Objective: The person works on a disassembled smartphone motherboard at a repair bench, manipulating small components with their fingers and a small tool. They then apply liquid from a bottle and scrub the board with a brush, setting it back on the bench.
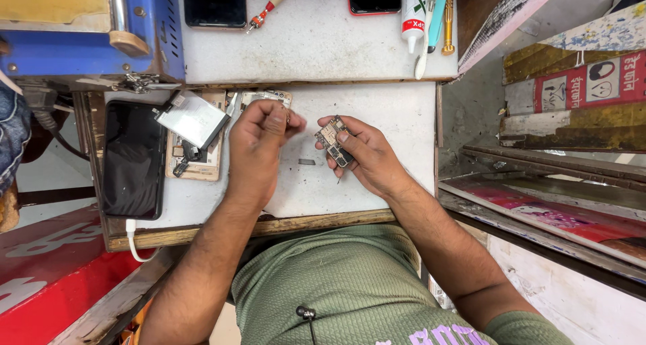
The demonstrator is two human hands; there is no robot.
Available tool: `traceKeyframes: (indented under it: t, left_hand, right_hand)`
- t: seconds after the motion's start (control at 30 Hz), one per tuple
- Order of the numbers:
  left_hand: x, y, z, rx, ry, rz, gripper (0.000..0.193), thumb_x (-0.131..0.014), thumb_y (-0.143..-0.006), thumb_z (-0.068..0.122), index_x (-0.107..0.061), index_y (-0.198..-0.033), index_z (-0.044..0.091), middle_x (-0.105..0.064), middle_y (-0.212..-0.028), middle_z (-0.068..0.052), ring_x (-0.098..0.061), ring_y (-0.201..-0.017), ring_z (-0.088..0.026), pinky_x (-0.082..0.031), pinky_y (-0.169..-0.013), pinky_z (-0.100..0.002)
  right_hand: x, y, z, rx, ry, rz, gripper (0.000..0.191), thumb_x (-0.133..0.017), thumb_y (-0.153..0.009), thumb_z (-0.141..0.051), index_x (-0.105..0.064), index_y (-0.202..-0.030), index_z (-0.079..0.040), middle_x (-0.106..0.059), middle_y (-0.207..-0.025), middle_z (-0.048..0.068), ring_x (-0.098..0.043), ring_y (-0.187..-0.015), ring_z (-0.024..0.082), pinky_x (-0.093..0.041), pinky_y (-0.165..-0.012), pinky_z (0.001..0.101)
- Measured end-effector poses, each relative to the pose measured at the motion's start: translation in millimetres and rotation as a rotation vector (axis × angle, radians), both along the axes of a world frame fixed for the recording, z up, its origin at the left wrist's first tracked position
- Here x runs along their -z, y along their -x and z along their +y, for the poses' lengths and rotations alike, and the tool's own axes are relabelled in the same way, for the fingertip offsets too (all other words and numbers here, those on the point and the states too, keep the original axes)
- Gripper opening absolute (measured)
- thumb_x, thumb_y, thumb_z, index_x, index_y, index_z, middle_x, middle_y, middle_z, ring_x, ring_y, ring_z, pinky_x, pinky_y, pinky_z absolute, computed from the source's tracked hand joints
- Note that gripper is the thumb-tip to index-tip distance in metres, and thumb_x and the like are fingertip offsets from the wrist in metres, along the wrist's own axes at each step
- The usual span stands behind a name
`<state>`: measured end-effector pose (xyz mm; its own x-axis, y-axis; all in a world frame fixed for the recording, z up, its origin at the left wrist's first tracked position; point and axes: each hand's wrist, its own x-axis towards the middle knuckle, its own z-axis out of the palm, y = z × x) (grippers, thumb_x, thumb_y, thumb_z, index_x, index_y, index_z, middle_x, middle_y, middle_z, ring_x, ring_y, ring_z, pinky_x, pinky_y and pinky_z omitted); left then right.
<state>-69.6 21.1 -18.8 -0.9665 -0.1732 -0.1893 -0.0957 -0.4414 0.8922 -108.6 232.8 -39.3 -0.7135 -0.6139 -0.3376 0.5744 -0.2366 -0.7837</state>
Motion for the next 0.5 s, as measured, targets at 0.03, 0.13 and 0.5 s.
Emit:
traceKeyframes:
  t: [0.03,0.13,0.5]
  left_hand:
    - [-1.9,-3.0,-4.5,0.015,0.018,-0.008,0.017,-0.061,-0.108,0.02,-0.063,-0.106,0.003,-0.07,-0.099,-0.007,-0.069,-0.092,-0.014,-0.059,-0.088,-0.03]
    - [-4.8,-11.6,-12.4,0.03,0.053,-0.063,0.022,-0.064,-0.106,0.022,-0.066,-0.107,0.0,-0.071,-0.094,-0.007,-0.068,-0.083,-0.014,-0.059,-0.079,-0.03]
    - [1.9,-32.5,-25.9,0.033,0.138,-0.149,0.029,-0.067,-0.1,0.019,-0.069,-0.119,-0.002,-0.074,-0.095,-0.009,-0.071,-0.083,-0.014,-0.061,-0.079,-0.029]
  right_hand:
    - [-0.7,0.0,-0.4,0.003,0.007,-0.005,0.044,-0.052,-0.11,-0.022,-0.051,-0.146,0.003,-0.069,-0.109,0.014,-0.067,-0.081,0.013,-0.058,-0.066,0.0262]
    - [-2.1,0.1,-1.7,0.024,0.012,-0.035,0.045,-0.053,-0.108,-0.023,-0.05,-0.145,0.003,-0.07,-0.109,0.014,-0.067,-0.08,0.014,-0.059,-0.067,0.0272]
    - [3.6,-0.7,-2.7,0.022,-0.027,0.043,0.05,-0.055,-0.108,-0.028,-0.049,-0.147,0.003,-0.07,-0.111,0.016,-0.067,-0.082,0.013,-0.06,-0.07,0.0281]
